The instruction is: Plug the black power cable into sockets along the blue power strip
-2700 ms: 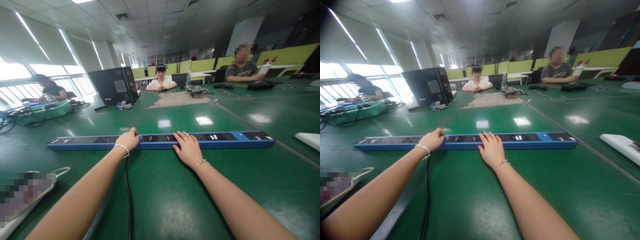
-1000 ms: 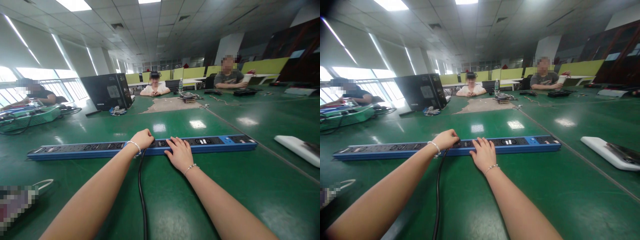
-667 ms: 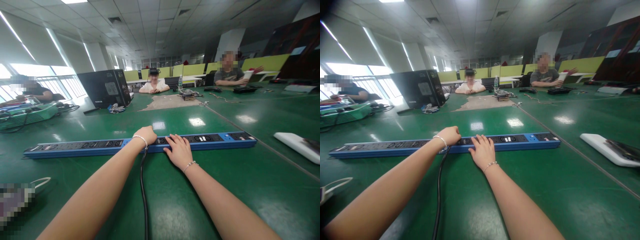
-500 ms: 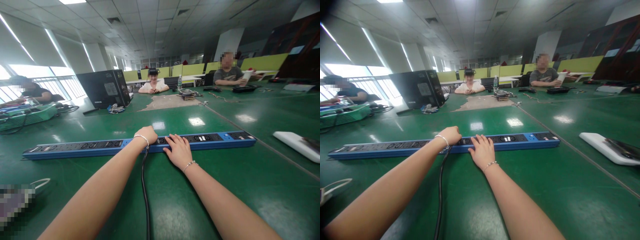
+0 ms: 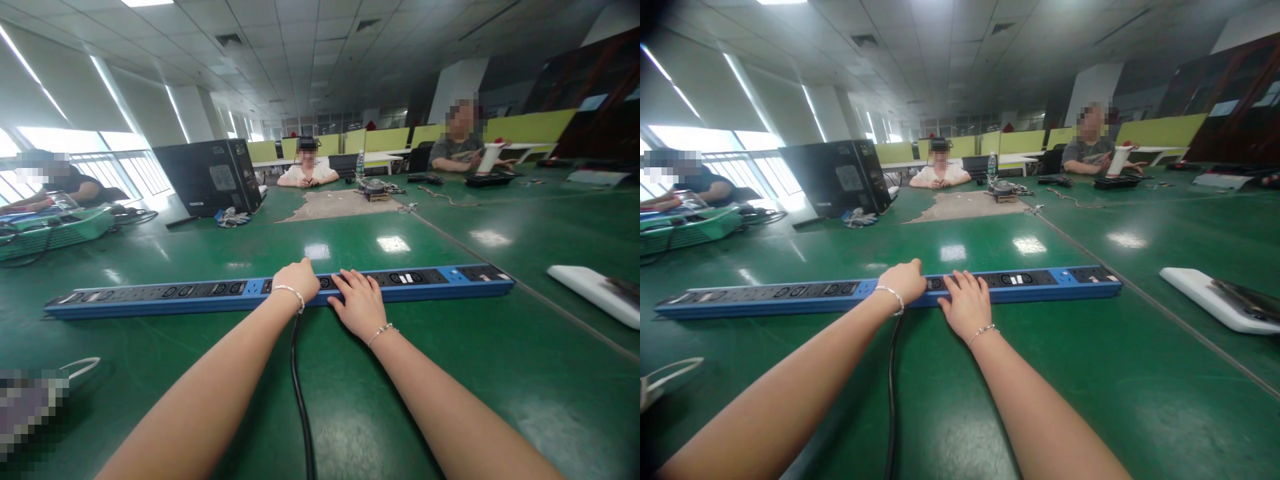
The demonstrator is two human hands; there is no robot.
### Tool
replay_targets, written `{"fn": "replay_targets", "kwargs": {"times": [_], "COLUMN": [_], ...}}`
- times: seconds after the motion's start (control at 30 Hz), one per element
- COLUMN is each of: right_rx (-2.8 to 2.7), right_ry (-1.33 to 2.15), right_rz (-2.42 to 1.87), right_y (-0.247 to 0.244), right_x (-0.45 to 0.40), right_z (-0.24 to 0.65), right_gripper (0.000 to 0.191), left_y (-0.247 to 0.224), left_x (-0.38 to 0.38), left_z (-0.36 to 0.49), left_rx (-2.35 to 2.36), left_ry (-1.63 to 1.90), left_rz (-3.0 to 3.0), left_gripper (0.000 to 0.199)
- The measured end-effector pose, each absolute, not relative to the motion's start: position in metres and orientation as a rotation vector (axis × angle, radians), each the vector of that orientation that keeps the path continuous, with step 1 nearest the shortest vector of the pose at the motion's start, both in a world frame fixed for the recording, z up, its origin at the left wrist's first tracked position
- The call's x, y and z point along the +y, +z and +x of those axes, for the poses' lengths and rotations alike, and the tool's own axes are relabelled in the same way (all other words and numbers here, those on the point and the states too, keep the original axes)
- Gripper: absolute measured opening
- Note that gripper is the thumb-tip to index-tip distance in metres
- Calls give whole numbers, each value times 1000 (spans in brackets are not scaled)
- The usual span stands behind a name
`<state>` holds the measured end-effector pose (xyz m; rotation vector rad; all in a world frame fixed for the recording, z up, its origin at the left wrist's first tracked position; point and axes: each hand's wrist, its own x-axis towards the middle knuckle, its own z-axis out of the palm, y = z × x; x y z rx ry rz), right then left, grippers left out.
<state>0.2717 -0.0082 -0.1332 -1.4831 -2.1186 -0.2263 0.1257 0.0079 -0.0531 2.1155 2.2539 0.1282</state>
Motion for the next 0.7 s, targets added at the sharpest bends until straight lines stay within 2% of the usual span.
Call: {"fn": "replay_targets", "kwargs": {"times": [0.33,0.47,0.57,0.63,0.7], "right_rx": [-2147,-2148,-2152,-2146,-2132], "right_ry": [-274,-287,-277,-262,-248], "right_rz": [-1483,-1486,-1488,-1485,-1483], "right_y": [-133,-134,-133,-132,-132], "right_x": [-10,-9,-9,-10,-10], "right_z": [271,273,273,273,273], "right_gripper": [44,44,45,45,45], "left_y": [-72,-87,-101,-108,-112], "left_x": [8,-1,-12,-16,-16], "left_z": [110,88,67,55,48], "left_rx": [2182,2103,2169,2087,2009], "left_ry": [384,541,661,657,575], "left_rz": [2066,2171,2397,2573,2658], "left_gripper": [27,44,41,42,55]}}
